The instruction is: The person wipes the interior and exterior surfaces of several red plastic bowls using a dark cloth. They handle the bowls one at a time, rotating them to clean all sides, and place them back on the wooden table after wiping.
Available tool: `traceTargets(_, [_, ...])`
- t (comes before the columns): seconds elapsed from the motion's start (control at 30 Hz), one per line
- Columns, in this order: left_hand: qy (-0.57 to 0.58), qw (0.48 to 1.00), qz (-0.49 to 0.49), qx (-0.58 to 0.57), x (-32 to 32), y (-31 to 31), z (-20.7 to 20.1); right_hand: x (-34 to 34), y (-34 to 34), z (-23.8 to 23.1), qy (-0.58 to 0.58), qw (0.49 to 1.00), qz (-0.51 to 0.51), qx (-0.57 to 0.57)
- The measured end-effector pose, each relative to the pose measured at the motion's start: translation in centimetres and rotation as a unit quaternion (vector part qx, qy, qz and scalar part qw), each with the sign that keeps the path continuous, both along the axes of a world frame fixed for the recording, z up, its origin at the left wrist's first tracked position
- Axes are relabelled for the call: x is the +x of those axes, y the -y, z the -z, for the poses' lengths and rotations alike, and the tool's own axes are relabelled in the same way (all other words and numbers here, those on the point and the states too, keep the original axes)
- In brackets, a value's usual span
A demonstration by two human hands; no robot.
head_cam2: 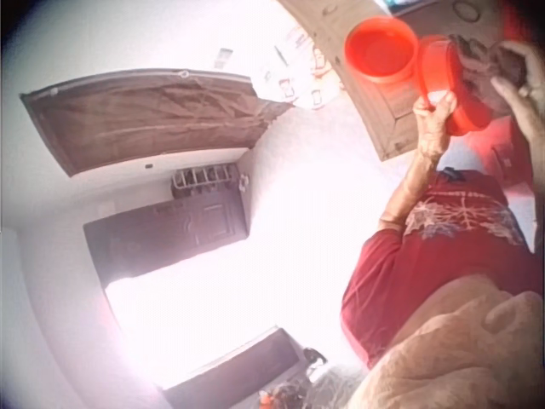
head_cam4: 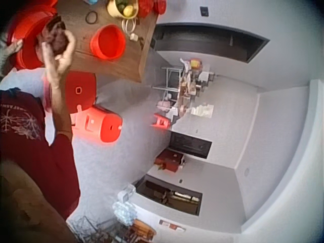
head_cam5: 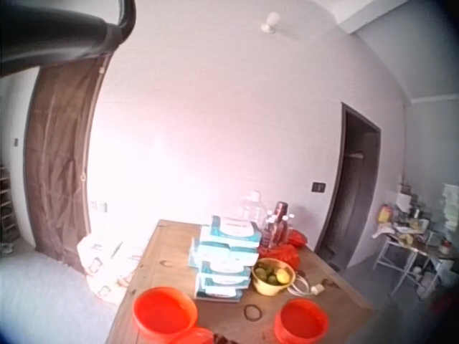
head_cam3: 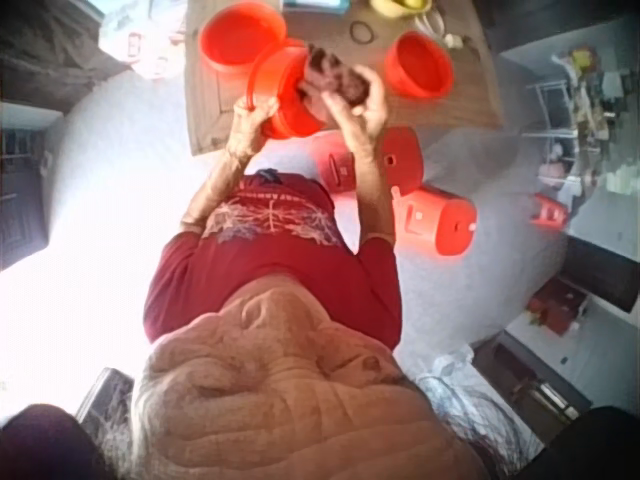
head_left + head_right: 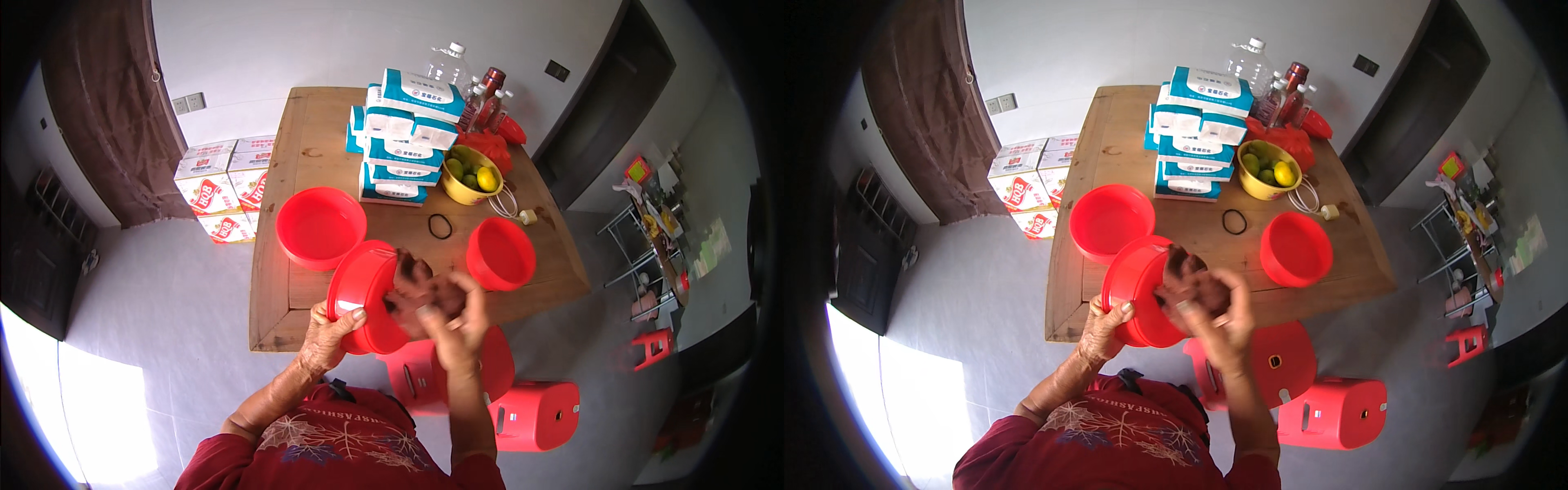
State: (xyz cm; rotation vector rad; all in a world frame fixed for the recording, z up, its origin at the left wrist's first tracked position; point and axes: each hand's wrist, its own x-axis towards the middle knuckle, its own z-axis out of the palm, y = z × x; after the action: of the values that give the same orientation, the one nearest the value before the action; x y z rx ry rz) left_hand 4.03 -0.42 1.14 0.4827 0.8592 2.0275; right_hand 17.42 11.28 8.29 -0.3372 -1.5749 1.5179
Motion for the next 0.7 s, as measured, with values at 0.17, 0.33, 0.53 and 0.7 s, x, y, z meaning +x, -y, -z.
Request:
traceTargets(0.17, [0.068,0.996,0.034,0.039,-0.2,0.5,0.4,-2.1,1.9,1.0,0.066,0.853,0.111,0.506])
traceTargets(0.33, [0.027,0.997,0.052,0.047,0.2,1.2,-0.8,-2.9,-1.7,1.3,0.076,0.909,0.082,0.402])
traceTargets(0.53, [-0.005,0.995,0.075,0.071,-0.6,0.9,2.8,-3.1,1.1,2.0,0.047,0.902,0.038,0.428])
traceTargets(0.7, [0.065,0.995,0.074,0.016,-0.2,1.5,-0.3,-2.6,3.8,-0.4,0.07,0.844,0.014,0.531])
